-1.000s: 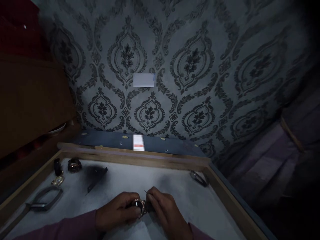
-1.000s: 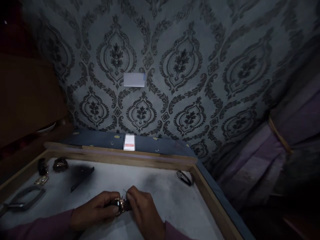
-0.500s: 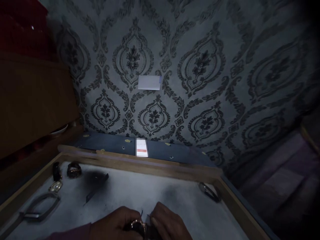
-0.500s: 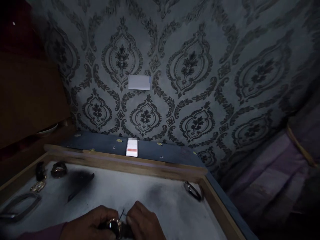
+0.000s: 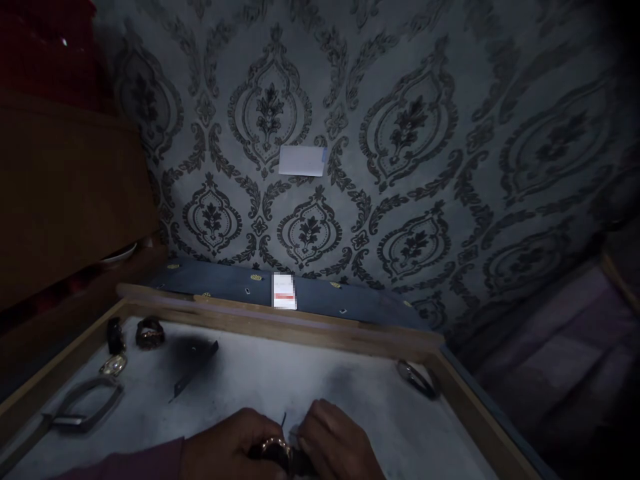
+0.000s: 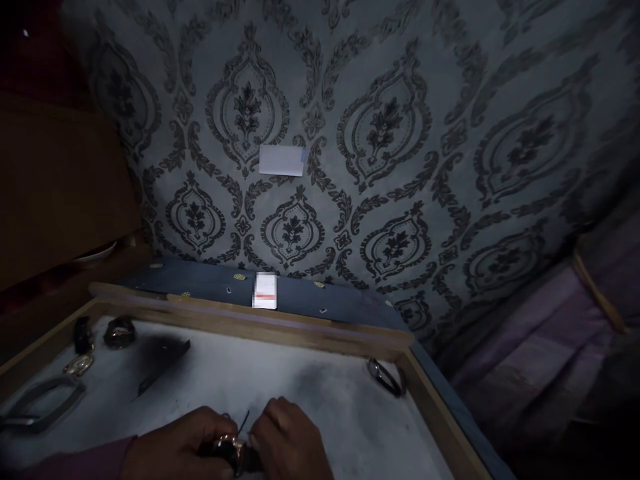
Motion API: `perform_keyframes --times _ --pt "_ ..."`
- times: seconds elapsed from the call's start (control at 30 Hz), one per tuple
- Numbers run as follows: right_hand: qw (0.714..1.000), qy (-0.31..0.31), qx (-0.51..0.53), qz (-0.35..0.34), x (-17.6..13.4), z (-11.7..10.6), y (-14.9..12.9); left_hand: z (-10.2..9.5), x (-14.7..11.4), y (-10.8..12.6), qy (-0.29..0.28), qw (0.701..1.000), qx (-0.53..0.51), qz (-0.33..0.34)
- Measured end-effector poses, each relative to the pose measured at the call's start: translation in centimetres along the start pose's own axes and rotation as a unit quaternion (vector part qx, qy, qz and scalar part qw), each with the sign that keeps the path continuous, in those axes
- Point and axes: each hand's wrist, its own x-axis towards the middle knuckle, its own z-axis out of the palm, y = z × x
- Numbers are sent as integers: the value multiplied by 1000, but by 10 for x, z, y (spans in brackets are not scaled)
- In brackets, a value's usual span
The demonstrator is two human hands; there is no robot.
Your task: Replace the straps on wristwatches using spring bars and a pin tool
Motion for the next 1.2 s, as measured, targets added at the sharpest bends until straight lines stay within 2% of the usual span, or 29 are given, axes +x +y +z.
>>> perform_keyframes --times 0.1,0.27,0.47,0.7,0.93,1.07,1.2 --pt "998 27 -41 -36 2 2 1 0 0 -1 1 1000 9 1" --pt "997 15 -61 -51 -2 4 3 0 0 -3 -4 1000 14 15" --pt "995 -95 22 16 -14 2 4 -1 2 -3 -11 1000 8 25" --pt "972 -154 131 119 -10 -7 0 -1 1 0 -23 999 -8 36" --pt "956 -147 196 163 0 -13 -8 -2 1 -2 -20 999 11 33" --pt "966 -112 175 154 -1 -16 -11 -2 1 -1 -14 1000 5 14" --pt "963 -130 179 156 -2 -15 -9 0 1 -1 -12 1000 5 3"
